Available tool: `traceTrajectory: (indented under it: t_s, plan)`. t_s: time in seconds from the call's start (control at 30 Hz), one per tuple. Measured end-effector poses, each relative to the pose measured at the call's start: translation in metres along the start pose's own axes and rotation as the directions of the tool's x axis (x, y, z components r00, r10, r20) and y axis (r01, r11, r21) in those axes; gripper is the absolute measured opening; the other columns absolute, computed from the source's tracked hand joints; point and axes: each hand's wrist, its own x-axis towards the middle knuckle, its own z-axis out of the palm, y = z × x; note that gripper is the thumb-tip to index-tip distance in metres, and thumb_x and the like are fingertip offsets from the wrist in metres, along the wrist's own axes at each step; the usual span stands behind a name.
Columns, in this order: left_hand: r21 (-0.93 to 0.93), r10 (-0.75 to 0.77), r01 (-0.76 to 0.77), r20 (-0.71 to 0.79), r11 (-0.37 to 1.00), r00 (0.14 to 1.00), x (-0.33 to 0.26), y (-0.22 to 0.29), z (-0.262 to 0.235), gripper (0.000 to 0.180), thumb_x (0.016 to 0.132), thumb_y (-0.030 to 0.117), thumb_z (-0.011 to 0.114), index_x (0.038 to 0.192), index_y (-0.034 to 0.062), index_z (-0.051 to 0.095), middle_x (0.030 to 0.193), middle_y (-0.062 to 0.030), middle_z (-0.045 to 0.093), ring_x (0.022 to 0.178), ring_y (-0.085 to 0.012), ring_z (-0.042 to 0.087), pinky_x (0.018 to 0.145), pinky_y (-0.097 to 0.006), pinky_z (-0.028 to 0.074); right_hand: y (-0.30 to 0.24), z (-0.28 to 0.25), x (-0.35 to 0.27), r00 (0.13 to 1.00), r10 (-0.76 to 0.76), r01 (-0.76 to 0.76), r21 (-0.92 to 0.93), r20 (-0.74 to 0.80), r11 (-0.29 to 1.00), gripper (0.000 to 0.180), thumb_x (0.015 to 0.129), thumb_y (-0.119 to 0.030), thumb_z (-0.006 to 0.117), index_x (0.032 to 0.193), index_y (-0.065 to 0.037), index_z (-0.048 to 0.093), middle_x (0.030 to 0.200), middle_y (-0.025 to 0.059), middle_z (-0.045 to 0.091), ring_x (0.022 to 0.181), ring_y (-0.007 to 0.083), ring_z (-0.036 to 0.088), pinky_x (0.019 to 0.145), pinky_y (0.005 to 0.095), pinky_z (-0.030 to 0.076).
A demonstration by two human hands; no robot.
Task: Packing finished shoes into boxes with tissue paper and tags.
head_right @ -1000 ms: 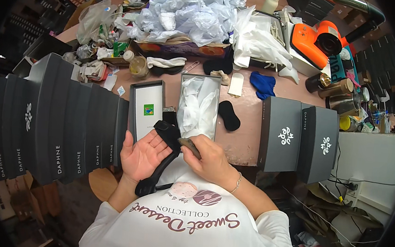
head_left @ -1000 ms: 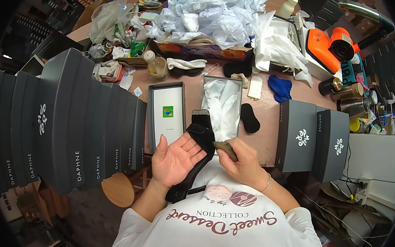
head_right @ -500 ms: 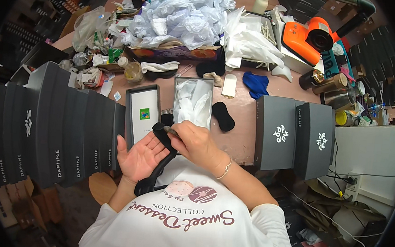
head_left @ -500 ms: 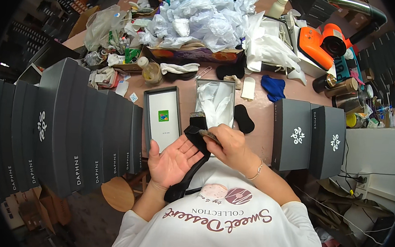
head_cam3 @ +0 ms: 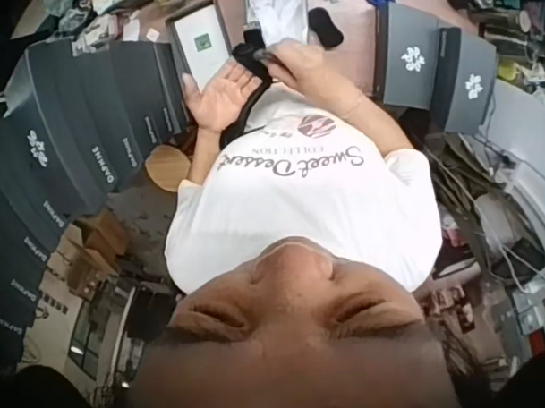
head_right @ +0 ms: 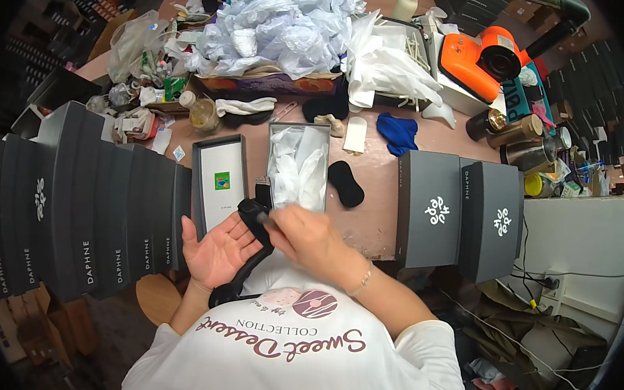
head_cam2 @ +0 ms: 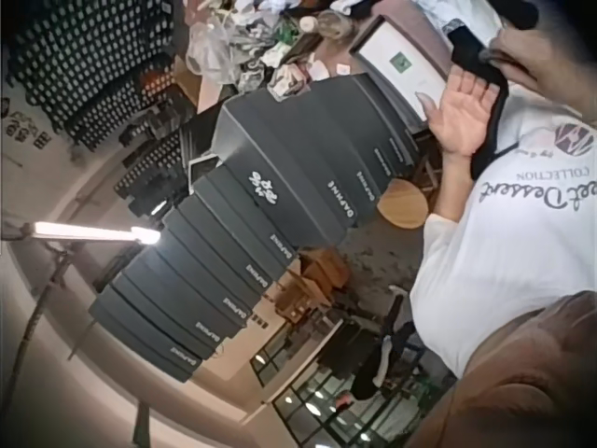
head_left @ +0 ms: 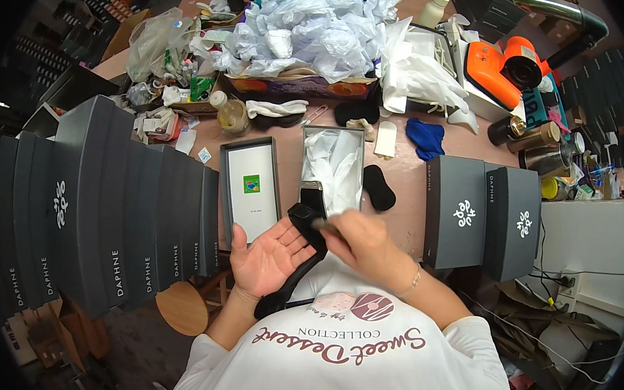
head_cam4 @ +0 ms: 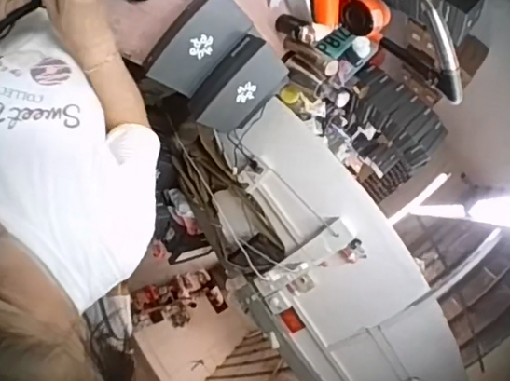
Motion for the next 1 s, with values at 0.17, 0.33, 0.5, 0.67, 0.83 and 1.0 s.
traceTrajectory:
  t_s: [0.17, 0.33, 0.5, 0.67, 0.83, 1.0]
  plan:
    - [-0.008, -0.025, 0.025, 0.066, 1.0, 0.997, 0.001, 0.003, 0.005, 0.109, 0.076, 0.073, 0.053, 0.142, -0.0073, 0.018, 0.143, -0.0238, 0.033, 0.133, -0.0331, 0.034, 0.109, -0.049, 0.028, 0.024, -0.022, 0.029, 0.925, 0.326, -0.272, 0.258, -0.194, 0.927, 0.018, 0.085, -0.012, 0.066, 0.089, 0.001, 0.054, 0.071, 0.0097, 0.055, 0.057, 0.0141, 0.052, 0.052, 0.0268, 0.042]
    - [-0.032, -0.014, 0.015, 0.031, 0.999, 0.999, 0.002, 0.004, -0.005, 0.106, 0.079, 0.07, 0.053, 0.143, -0.0066, 0.017, 0.143, -0.023, 0.034, 0.133, -0.0321, 0.034, 0.109, -0.048, 0.029, 0.019, -0.036, -0.007, 0.819, 0.563, -0.543, 0.468, 0.113, 0.697, 0.017, 0.086, -0.013, 0.066, 0.091, -0.001, 0.056, 0.073, 0.004, 0.053, 0.064, 0.0061, 0.051, 0.054, 0.024, 0.042]
    - [0.108, -0.059, 0.055, 0.034, 0.993, 0.998, 0.006, 0.005, 0.005, 0.105, 0.08, 0.07, 0.052, 0.143, -0.0061, 0.017, 0.143, -0.0221, 0.034, 0.133, -0.0308, 0.035, 0.109, -0.047, 0.03, -0.003, -0.021, 0.003, 0.949, -0.246, 0.281, -0.179, 0.196, 0.943, 0.029, 0.071, -0.008, 0.064, 0.099, -0.009, 0.061, 0.088, 0.0062, 0.057, 0.069, 0.0241, 0.058, 0.058, 0.0336, 0.048]
    - [0.075, -0.011, 0.008, 0.043, 0.997, 0.999, 0.001, 0.003, -0.007, 0.106, 0.079, 0.07, 0.052, 0.143, -0.0061, 0.016, 0.143, -0.0217, 0.035, 0.132, -0.0307, 0.037, 0.109, -0.046, 0.03, 0.034, -0.046, -0.008, 0.944, -0.035, 0.158, -0.356, 0.328, 0.921, 0.019, 0.075, -0.01, 0.058, 0.093, -0.01, 0.058, 0.078, 0.0056, 0.053, 0.067, 0.0227, 0.056, 0.056, 0.0339, 0.045]
    - [0.075, -0.017, 0.013, 0.048, 0.997, 0.999, 0.001, 0.002, 0.004, 0.108, 0.078, 0.071, 0.054, 0.143, -0.0064, 0.015, 0.142, -0.0221, 0.035, 0.132, -0.0311, 0.036, 0.109, -0.046, 0.031, -0.004, -0.022, 0.012, 0.956, -0.232, 0.271, -0.234, 0.181, 0.934, 0.015, 0.074, -0.012, 0.059, 0.089, -0.011, 0.058, 0.072, 0.0055, 0.048, 0.064, 0.0217, 0.054, 0.054, 0.0341, 0.043]
    - [0.096, 0.021, -0.021, 0.0, 0.995, 1.0, -0.004, 0.0, 0.001, 0.11, 0.077, 0.071, 0.055, 0.143, -0.0069, 0.014, 0.143, -0.0232, 0.032, 0.133, -0.0317, 0.035, 0.11, -0.045, 0.029, 0.012, -0.033, 0.005, 0.958, -0.194, 0.255, -0.316, 0.212, 0.914, 0.017, 0.073, -0.011, 0.058, 0.09, -0.01, 0.058, 0.074, 0.0036, 0.049, 0.066, 0.0206, 0.054, 0.056, 0.0332, 0.042]
